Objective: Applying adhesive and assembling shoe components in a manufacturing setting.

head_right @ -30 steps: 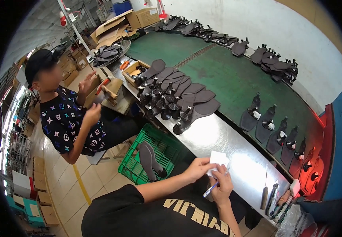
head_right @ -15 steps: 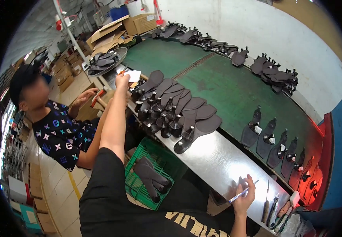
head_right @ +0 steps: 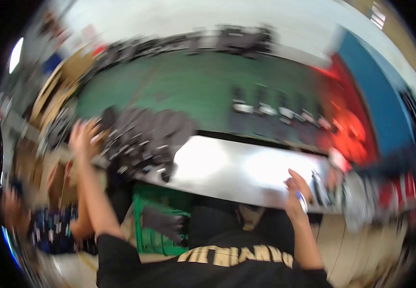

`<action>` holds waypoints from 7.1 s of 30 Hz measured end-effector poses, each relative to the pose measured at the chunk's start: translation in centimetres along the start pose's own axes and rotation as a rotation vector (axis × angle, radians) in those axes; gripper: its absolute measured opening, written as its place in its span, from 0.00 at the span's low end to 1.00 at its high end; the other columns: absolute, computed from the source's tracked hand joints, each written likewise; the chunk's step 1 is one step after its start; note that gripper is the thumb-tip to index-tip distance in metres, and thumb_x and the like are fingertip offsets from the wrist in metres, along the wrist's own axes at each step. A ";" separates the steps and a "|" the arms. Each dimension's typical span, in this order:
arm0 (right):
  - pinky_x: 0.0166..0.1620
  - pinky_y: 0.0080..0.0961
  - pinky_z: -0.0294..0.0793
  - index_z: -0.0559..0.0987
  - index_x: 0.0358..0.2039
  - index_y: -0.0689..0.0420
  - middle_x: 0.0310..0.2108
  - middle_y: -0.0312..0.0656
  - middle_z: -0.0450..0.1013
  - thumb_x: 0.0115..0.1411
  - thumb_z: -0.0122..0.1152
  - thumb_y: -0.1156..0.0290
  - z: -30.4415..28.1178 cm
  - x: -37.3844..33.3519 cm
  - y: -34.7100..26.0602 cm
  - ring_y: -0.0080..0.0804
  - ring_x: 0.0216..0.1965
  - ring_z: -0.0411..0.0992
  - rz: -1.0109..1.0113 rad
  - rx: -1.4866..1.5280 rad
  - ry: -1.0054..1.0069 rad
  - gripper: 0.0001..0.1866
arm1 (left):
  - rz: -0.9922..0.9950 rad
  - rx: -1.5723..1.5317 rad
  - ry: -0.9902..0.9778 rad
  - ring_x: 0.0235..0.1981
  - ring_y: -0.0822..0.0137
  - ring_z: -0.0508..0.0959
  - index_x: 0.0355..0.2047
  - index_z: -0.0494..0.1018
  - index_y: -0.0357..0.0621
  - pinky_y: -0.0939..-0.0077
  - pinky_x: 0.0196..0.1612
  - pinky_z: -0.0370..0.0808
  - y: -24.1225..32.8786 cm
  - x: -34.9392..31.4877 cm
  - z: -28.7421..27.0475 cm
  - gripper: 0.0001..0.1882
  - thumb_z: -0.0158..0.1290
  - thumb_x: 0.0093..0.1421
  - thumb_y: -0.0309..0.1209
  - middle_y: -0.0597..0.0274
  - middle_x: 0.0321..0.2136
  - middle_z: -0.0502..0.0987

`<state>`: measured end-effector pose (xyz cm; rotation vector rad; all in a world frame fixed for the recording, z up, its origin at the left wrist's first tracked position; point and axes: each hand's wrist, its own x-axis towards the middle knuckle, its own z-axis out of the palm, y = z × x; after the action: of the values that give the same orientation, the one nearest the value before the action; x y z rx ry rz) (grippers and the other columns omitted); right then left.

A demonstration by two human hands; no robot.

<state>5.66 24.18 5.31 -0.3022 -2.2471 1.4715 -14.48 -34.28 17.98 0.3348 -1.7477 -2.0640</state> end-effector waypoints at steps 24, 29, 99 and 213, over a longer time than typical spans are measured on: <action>0.21 0.22 0.70 0.77 0.38 0.58 0.23 0.34 0.68 0.62 0.54 0.72 -37.8 3.9 11.9 0.23 0.19 0.68 0.602 0.542 0.564 0.06 | -0.280 0.650 -1.378 0.53 0.62 0.72 0.56 0.68 0.33 0.74 0.54 0.69 -4.4 -32.7 24.3 0.24 0.56 0.58 0.21 0.48 0.52 0.73; 0.26 0.31 0.77 0.83 0.33 0.62 0.23 0.49 0.78 0.46 0.54 0.76 -39.2 11.3 16.6 0.33 0.22 0.78 0.518 -0.544 0.223 0.14 | -0.045 0.759 -1.437 0.45 0.58 0.78 0.49 0.73 0.32 0.72 0.49 0.72 -8.0 -31.2 22.6 0.23 0.62 0.54 0.31 0.46 0.43 0.78; 0.43 0.27 0.72 0.78 0.48 0.60 0.38 0.46 0.78 0.47 0.66 0.78 -1.7 -3.4 -5.9 0.37 0.37 0.76 -0.207 0.220 -0.474 0.24 | -0.524 -0.357 -0.766 0.39 0.69 0.80 0.45 0.74 0.34 0.78 0.39 0.80 -12.0 -32.5 20.2 0.18 0.57 0.52 0.16 0.49 0.45 0.78; 0.29 0.31 0.67 0.74 0.30 0.56 0.20 0.38 0.69 0.51 0.66 0.73 -0.9 -5.6 -2.7 0.37 0.23 0.70 -0.445 -0.055 -0.338 0.08 | -0.743 0.275 -1.028 0.27 0.81 0.73 0.48 0.73 0.39 0.87 0.25 0.69 -10.3 -33.6 21.7 0.17 0.41 0.61 0.27 0.68 0.31 0.77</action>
<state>11.16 21.55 6.73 0.4399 -2.4043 1.2921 4.17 1.51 9.17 -0.0674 -2.8424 -2.7862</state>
